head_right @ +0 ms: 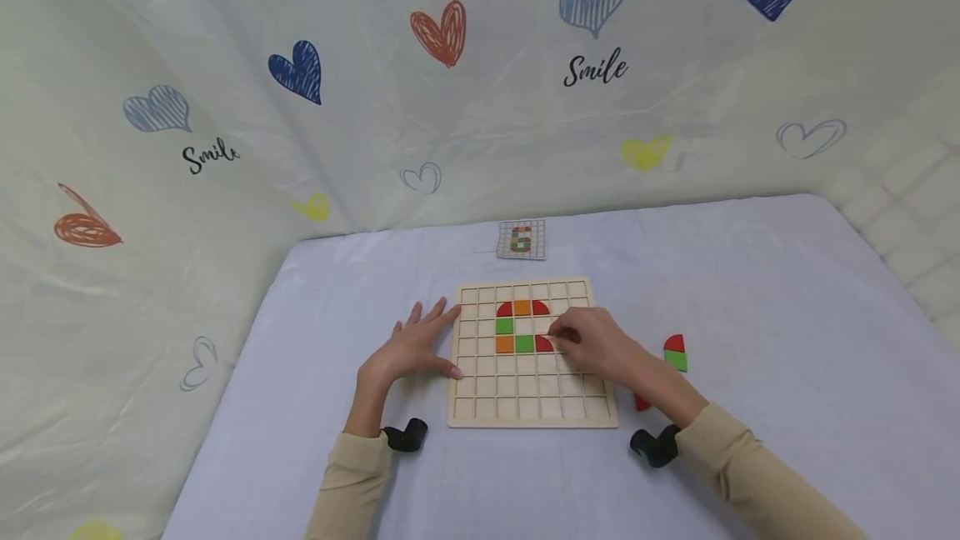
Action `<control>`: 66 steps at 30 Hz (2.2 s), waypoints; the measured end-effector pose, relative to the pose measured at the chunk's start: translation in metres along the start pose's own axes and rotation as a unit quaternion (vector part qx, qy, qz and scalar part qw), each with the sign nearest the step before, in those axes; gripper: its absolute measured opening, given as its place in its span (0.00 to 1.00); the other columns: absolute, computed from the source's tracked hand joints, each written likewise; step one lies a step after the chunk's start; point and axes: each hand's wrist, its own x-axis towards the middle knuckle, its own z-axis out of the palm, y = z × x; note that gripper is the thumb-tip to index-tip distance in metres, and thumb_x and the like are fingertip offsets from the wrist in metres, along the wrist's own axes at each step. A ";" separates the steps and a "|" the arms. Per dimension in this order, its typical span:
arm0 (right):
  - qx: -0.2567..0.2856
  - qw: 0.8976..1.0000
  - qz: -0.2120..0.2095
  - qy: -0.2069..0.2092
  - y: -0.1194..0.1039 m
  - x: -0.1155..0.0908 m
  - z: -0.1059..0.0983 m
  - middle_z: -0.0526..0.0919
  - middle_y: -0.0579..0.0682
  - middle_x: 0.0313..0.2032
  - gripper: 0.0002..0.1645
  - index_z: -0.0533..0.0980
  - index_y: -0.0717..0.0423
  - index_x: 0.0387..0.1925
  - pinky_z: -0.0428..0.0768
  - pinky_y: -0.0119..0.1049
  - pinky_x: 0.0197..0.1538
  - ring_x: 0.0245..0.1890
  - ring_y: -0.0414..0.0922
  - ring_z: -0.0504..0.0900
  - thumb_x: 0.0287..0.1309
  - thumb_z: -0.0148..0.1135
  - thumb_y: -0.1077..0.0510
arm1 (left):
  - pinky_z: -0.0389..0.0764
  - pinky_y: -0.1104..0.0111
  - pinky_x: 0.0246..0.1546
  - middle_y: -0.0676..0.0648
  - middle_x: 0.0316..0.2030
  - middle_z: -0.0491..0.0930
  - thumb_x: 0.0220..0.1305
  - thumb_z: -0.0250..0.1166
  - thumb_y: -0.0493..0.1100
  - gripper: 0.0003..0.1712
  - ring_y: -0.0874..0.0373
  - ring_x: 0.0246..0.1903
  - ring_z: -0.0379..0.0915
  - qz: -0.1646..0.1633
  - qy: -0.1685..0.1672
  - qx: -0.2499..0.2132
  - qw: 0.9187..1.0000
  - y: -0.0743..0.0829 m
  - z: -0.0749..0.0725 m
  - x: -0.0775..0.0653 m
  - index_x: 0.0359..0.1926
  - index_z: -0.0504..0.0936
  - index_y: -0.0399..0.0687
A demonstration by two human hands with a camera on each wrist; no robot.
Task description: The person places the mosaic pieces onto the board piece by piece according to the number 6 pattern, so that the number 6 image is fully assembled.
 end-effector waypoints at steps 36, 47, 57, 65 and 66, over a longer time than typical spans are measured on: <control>-0.054 0.996 -0.022 0.062 0.051 -0.067 -0.038 0.88 0.44 0.36 0.13 0.87 0.57 0.39 0.85 0.34 0.37 0.34 0.43 0.82 0.49 0.77 0.69 | 0.36 0.34 0.77 0.49 0.83 0.45 0.47 0.84 0.54 0.64 0.37 0.82 0.28 -0.004 -0.001 -0.001 1.000 0.000 0.000 0.000 0.81 0.57 0.61; -0.076 0.993 -0.061 0.062 0.067 -0.087 -0.041 0.87 0.38 0.37 0.19 0.87 0.50 0.39 0.84 0.32 0.39 0.38 0.39 0.82 0.41 0.82 0.65 | 0.36 0.34 0.76 0.49 0.83 0.45 0.47 0.84 0.54 0.64 0.37 0.82 0.28 -0.004 0.000 0.000 1.000 -0.001 0.001 0.000 0.81 0.57 0.61; -0.078 0.994 -0.060 0.038 0.067 -0.091 -0.042 0.85 0.38 0.39 0.22 0.87 0.48 0.40 0.84 0.32 0.39 0.40 0.39 0.81 0.39 0.84 0.64 | 0.36 0.34 0.77 0.49 0.83 0.45 0.47 0.84 0.54 0.64 0.37 0.82 0.28 -0.002 0.001 0.000 1.000 -0.002 0.002 0.000 0.81 0.57 0.61; -0.085 0.994 -0.064 0.032 0.068 -0.092 -0.042 0.83 0.38 0.39 0.22 0.87 0.48 0.39 0.84 0.33 0.38 0.39 0.40 0.81 0.37 0.85 0.64 | 0.36 0.33 0.76 0.49 0.83 0.45 0.47 0.84 0.54 0.64 0.37 0.82 0.28 -0.001 0.000 0.000 1.000 -0.001 0.001 0.000 0.81 0.57 0.61; -0.085 0.993 -0.069 0.035 0.068 -0.092 -0.041 0.83 0.38 0.39 0.23 0.87 0.48 0.39 0.84 0.33 0.38 0.39 0.40 0.80 0.37 0.85 0.64 | 0.36 0.33 0.76 0.49 0.83 0.45 0.47 0.84 0.54 0.64 0.37 0.82 0.28 -0.001 0.000 0.000 1.000 -0.001 0.001 0.000 0.81 0.57 0.61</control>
